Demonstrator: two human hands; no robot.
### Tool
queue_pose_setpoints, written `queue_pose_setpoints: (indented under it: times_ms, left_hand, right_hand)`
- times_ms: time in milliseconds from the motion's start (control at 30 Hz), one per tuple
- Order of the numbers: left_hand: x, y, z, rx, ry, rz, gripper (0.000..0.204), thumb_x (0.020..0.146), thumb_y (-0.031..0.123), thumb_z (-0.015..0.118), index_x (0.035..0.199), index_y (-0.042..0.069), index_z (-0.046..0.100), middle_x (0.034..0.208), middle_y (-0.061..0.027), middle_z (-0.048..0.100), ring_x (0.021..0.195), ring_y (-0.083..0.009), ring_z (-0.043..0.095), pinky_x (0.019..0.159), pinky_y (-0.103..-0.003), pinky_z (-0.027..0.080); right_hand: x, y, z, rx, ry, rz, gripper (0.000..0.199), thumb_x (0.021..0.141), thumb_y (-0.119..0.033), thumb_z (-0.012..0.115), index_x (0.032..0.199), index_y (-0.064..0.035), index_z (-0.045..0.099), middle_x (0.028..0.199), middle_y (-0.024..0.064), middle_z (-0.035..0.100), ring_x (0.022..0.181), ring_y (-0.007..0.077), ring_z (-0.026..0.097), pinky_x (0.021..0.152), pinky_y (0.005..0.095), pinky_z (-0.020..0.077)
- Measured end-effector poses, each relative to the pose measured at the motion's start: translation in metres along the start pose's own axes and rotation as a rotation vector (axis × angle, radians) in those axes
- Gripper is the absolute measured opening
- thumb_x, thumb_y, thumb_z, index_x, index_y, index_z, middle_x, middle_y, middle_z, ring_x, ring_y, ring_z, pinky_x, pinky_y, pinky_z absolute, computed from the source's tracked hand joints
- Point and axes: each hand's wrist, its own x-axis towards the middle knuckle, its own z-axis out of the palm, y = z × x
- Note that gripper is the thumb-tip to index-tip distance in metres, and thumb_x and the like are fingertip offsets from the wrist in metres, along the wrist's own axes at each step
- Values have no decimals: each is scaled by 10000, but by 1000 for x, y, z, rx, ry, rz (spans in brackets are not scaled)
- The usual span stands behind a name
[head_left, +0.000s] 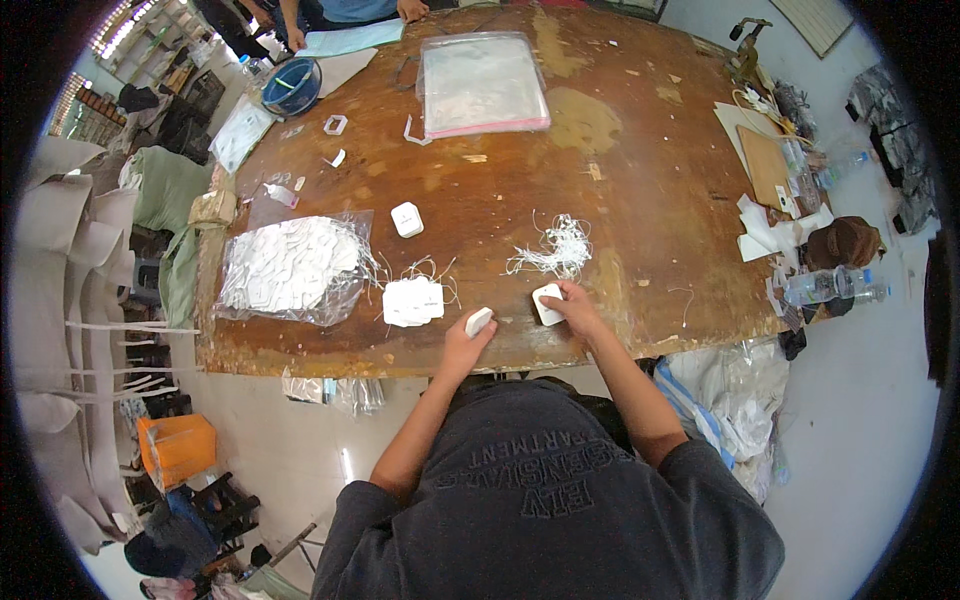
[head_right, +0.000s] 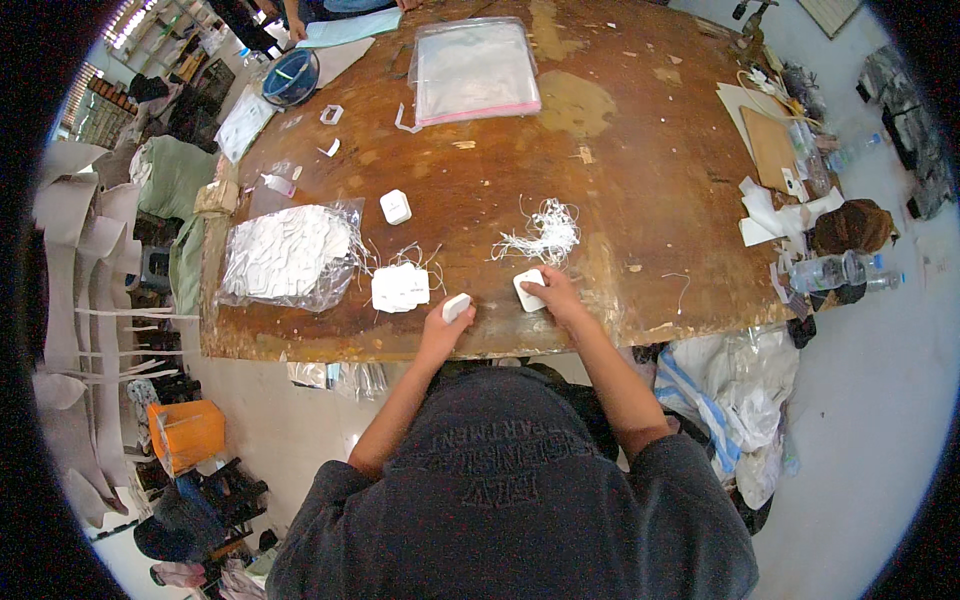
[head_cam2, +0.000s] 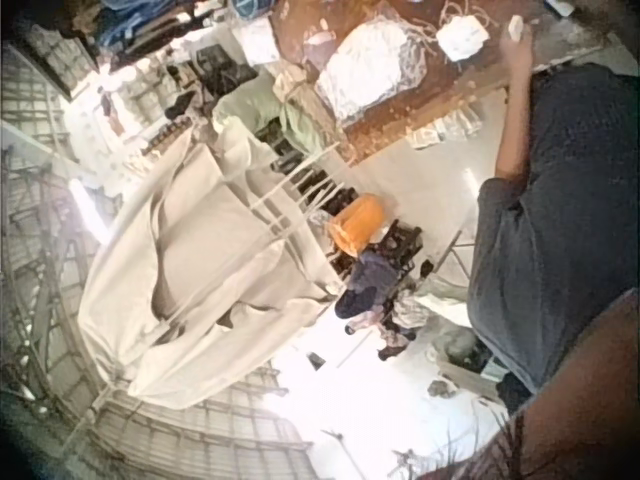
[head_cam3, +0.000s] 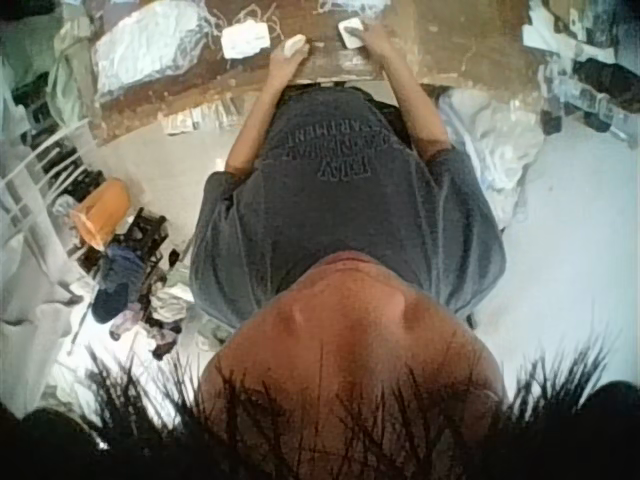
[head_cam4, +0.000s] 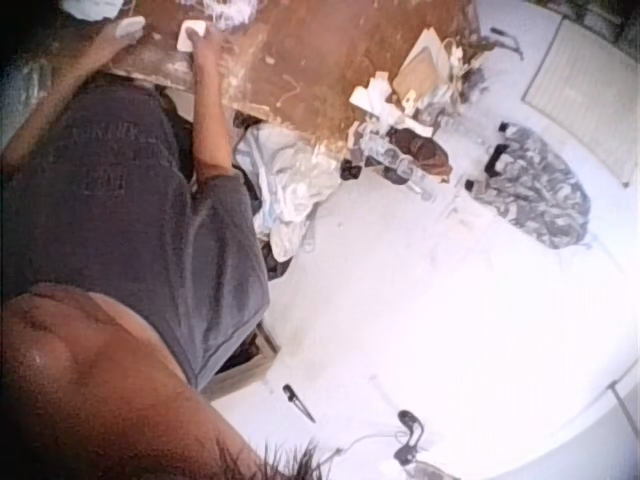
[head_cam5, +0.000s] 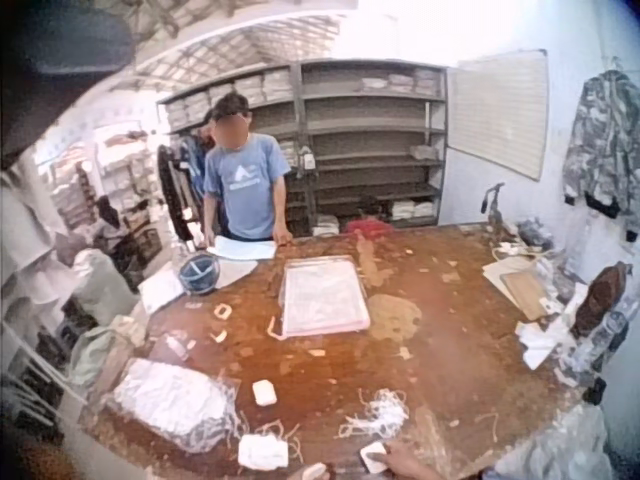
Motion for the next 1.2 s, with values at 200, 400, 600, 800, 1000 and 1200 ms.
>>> queue_pose_setpoints:
  times_ms: [200,400,600,800,1000,1200]
  left_hand:
    - [-5,15,12,-130,-49,84,278,834,124,701,1060,-5,602,933,-29,641,859,-106,582,772,-261,471]
    - [-1,9,9,-52,26,10,414,796,157,748,1130,-29,588,1001,-79,654,904,-128,598,805,-285,488]
    - [-5,14,5,-116,72,-28,359,827,146,712,1114,-35,594,1005,-72,653,896,-139,603,795,-290,493]
    - [4,24,-29,-468,278,7,289,861,82,648,1130,-8,596,1039,-55,637,921,-144,602,828,-295,478]
    - [8,9,-62,-365,434,-88,328,866,106,654,1172,25,573,1085,-51,630,940,-145,604,785,-293,491]
    - [19,-38,-91,-154,699,-90,352,847,144,682,1142,-12,570,1045,-82,630,894,-180,618,751,-300,495]
  right_hand:
    - [-19,-23,46,286,-234,13,207,833,-35,681,994,-56,553,904,31,634,804,123,623,687,274,518]
    - [-19,-25,64,167,-323,25,270,838,-103,686,1086,-22,618,973,36,657,855,117,620,737,259,501]
    - [-21,-28,63,-105,-334,-24,251,880,-187,654,1057,-13,620,921,20,651,817,89,581,720,248,468]
    - [-6,-24,34,-303,-382,-81,204,912,-259,618,917,-56,604,806,-5,606,744,67,541,682,223,440]
    - [10,-21,-3,-429,-177,-44,213,910,-280,612,879,-70,600,730,-2,580,707,77,539,626,248,439]
    - [54,-25,-9,-853,228,-555,196,829,-204,639,953,-54,617,821,114,598,780,266,600,699,376,480]
